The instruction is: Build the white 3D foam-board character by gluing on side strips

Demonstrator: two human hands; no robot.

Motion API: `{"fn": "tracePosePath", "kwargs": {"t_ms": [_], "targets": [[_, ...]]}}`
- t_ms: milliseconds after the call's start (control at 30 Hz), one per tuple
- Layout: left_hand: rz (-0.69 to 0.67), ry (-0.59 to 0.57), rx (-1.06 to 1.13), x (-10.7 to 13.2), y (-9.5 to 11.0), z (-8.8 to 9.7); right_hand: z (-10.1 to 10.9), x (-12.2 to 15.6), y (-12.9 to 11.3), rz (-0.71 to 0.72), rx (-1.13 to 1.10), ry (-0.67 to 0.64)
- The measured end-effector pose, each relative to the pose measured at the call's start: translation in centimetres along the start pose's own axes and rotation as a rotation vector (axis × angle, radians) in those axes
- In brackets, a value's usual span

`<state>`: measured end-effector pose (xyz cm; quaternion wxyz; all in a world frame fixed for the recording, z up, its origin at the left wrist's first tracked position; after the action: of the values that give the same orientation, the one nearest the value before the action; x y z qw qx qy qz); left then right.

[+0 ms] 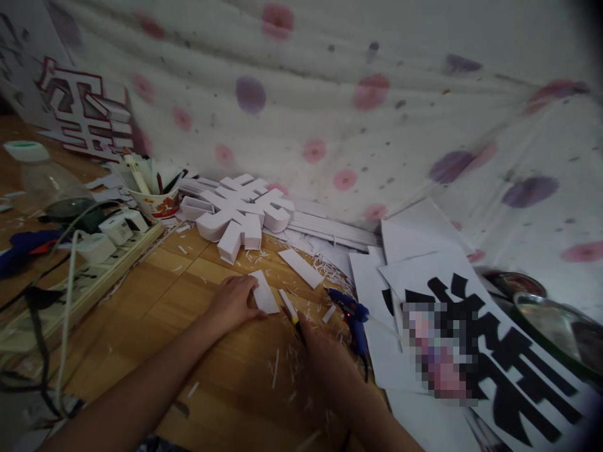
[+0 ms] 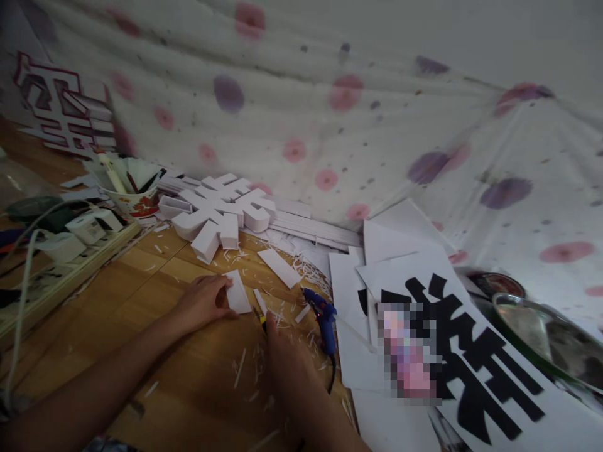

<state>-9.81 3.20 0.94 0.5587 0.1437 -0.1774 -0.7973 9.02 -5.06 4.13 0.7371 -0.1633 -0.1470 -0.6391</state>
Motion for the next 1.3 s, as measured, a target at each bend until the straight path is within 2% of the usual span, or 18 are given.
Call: {"fn": "tracePosePath", "kwargs": {"t_ms": [200,333,433,600,1033,1300], "targets": [[-0.048,0.029,-0.012,0.1,-0.3,-0.6,1.2,-4.4,-1.9,0.015,-0.067,0.143],[-0.067,0.038,0.014,0.1,-0.2,-0.5,2.0,-7.2,-3.4,0.049,-0.053,0.168],[-0.068,0.046,0.011,0.2,0.0,-0.2,2.5,-8.2,-4.0,0.087,-0.035,0.176],[-0.073,0.048,0.000,0.2,0.0,-0.3,2.6,-8.7,-4.1,0.138,-0.030,0.195],[-0.093,0.064,-0.006,0.2,0.0,-0.4,2.3,-8.5,-3.9,0.157,0.003,0.218],[-0.077,0.059,-0.026,0.3,0.1,-0.3,4.2,-9.0,-3.9,0.190,0.088,0.168]]}}
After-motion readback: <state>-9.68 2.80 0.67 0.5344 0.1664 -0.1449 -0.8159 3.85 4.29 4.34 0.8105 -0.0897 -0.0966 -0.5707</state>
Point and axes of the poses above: each hand's wrist, its own x-axis away from the middle knuckle, its own z-axis out of the back of the hand, y = z × x, the point moved 2 cm from there along -x, towards the middle knuckle, and after that the axes turned 3 degrees about -y, right-handed, at the moved point
